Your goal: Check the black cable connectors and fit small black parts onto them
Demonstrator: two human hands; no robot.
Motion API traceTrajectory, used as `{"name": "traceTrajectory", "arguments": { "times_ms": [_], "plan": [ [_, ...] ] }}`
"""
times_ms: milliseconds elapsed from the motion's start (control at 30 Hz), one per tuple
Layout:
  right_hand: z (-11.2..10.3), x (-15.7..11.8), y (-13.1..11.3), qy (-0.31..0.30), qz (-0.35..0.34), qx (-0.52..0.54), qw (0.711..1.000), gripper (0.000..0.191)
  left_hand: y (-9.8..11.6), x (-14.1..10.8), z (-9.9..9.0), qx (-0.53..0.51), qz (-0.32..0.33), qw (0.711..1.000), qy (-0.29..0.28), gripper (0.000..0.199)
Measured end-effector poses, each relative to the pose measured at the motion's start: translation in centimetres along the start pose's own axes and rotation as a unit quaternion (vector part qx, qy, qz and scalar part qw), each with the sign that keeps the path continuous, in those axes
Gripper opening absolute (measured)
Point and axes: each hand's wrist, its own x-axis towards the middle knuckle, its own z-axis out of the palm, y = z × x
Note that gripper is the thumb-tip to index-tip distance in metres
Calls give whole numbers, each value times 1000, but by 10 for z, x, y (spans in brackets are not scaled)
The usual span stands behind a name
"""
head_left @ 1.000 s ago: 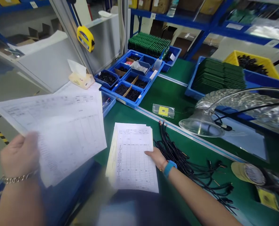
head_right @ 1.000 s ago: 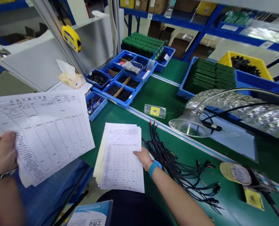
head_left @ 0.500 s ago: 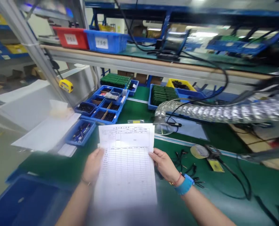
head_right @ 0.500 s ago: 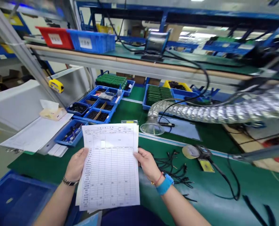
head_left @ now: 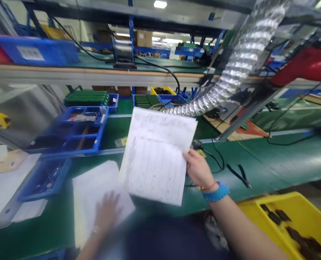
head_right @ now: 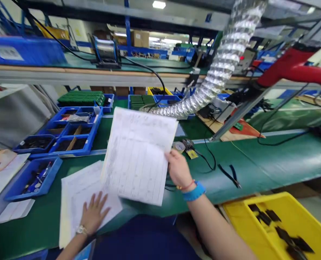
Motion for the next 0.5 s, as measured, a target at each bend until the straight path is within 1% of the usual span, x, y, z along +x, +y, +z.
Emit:
{"name": "traceTrajectory", "arguments": {
  "times_ms": [67,133,200,233,300,367,433,500],
  "plan": [
    [-29,6,-23,81,-98,-3,992,17,-38,0,4,90,7,995,-30,51],
    [-63,6,-48,160,-184,-5,970,12,-73,-1,5,131,33,989,-55,54],
    [-94,-4,-71,222,-268,-10,937,7,-96,-3,4,147,65,984,-73,54],
    [-107,-12,-81,249,-303,-19,920,10,-103,-4,3,149,75,983,-78,54],
    [-128,-30,-96,279,-358,-52,889,15,-106,-6,0,149,79,982,-84,55],
    [-145,-47,-107,281,-391,-91,872,17,-99,-6,-2,137,71,984,-85,56],
    [-159,-57,-110,279,-399,-117,866,12,-84,-1,-6,109,55,990,-68,56],
    [-170,-57,-105,295,-376,-115,871,6,-57,12,-14,55,31,998,-26,58]
  ]
}}
